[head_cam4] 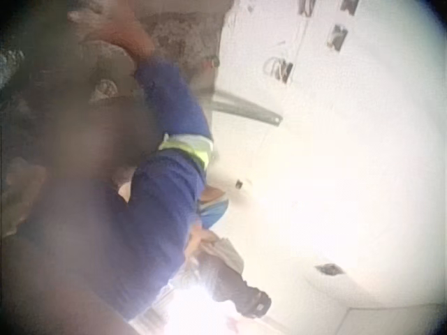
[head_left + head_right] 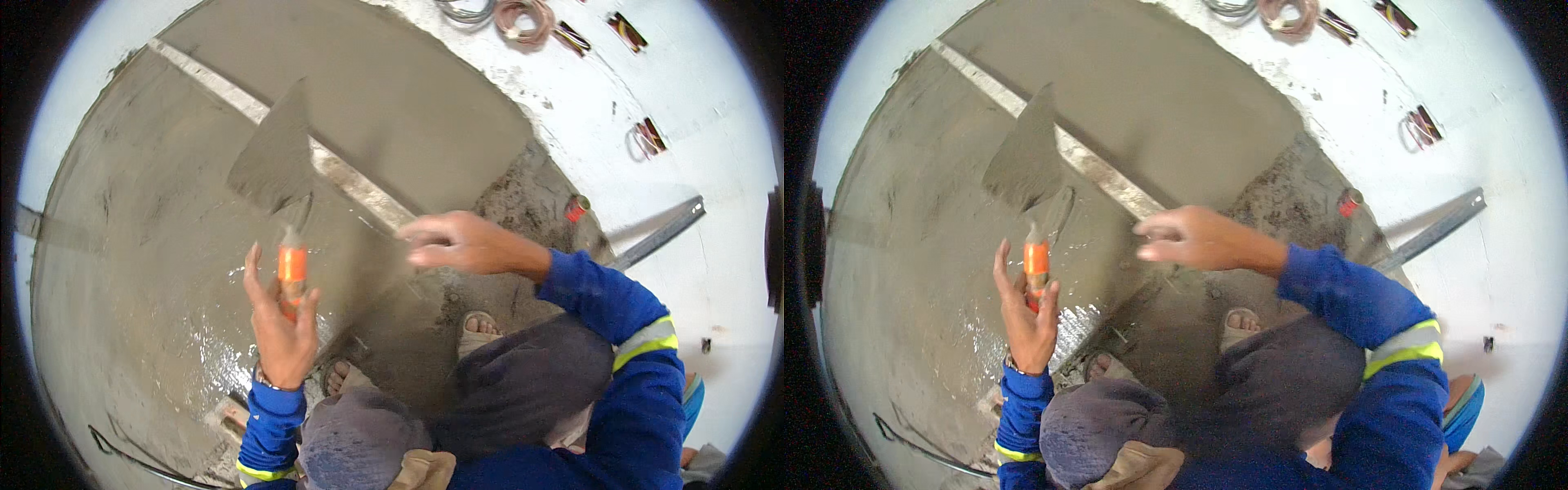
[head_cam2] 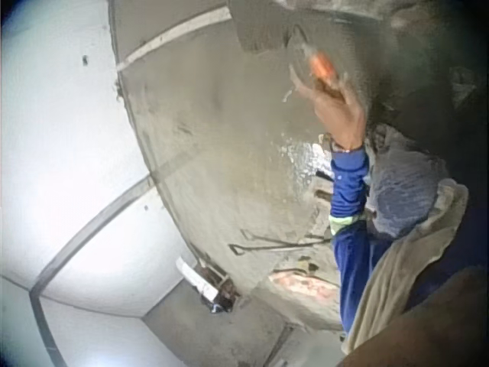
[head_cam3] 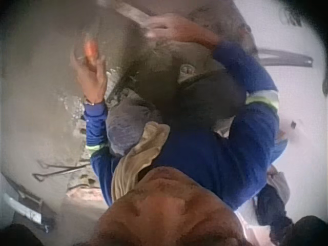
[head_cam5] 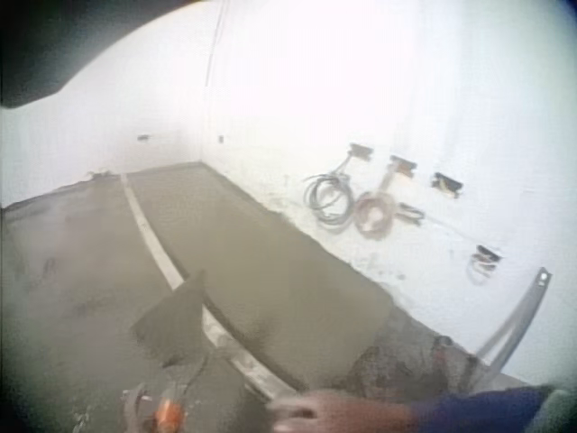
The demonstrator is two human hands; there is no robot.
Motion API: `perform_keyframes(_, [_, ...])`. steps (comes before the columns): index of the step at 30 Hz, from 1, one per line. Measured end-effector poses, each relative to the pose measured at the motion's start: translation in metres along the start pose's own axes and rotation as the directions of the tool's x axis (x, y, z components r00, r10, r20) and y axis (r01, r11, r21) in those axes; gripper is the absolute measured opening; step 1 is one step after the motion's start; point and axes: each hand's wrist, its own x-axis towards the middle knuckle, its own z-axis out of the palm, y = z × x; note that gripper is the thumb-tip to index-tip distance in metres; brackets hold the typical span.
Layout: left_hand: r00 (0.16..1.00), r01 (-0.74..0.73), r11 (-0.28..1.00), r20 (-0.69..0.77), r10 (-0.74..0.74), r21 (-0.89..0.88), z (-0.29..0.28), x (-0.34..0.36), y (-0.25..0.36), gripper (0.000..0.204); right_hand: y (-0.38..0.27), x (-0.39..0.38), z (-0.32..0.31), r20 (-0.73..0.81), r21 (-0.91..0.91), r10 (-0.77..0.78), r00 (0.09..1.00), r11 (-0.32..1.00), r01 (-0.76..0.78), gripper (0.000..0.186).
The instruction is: The person smooths wet concrete on a floor using a trowel and a long straight edge. They repeatedly level the surface and refine the finish across the area.
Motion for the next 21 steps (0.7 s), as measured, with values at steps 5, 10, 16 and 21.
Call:
perform_keyframes(5, [0.964, -0.205, 0.978, 0.163, 0.208, -0.038, 0.087, 0.019, 0.042, 0.092, -0.024, 0.01, 0.012, -0.073, 0.566, 0.185, 0.98, 0.817, -0.112, 0.04])
perform_keyframes(10, [0.912, -0.332, 0.926, 0.312, 0.266, 0.181, 0.043, -0.003, -0.013, 0.076, 0.045, -0.043, -0.002, -0.254, 0.803, 0.5, 0.828, 0.586, -0.107, 0.02])
perform_keyframes(16, [0.828, 0.315, 0.601, 0.097, -0.552, 0.735, -0.042, -0.146, -0.122, 0.027, 0.227, -0.18, -0.007, -0.452, 0.761, 0.733, 0.509, 0.614, -0.209, 0.006])
perform_keyframes(21, [0.759, 0.332, 0.464, 0.06, -0.649, 0.822, -0.012, -0.257, -0.153, 0.046, 0.292, -0.237, -0.005, -0.305, 0.82, 0.791, 0.53, 0.501, -0.276, 0.014])
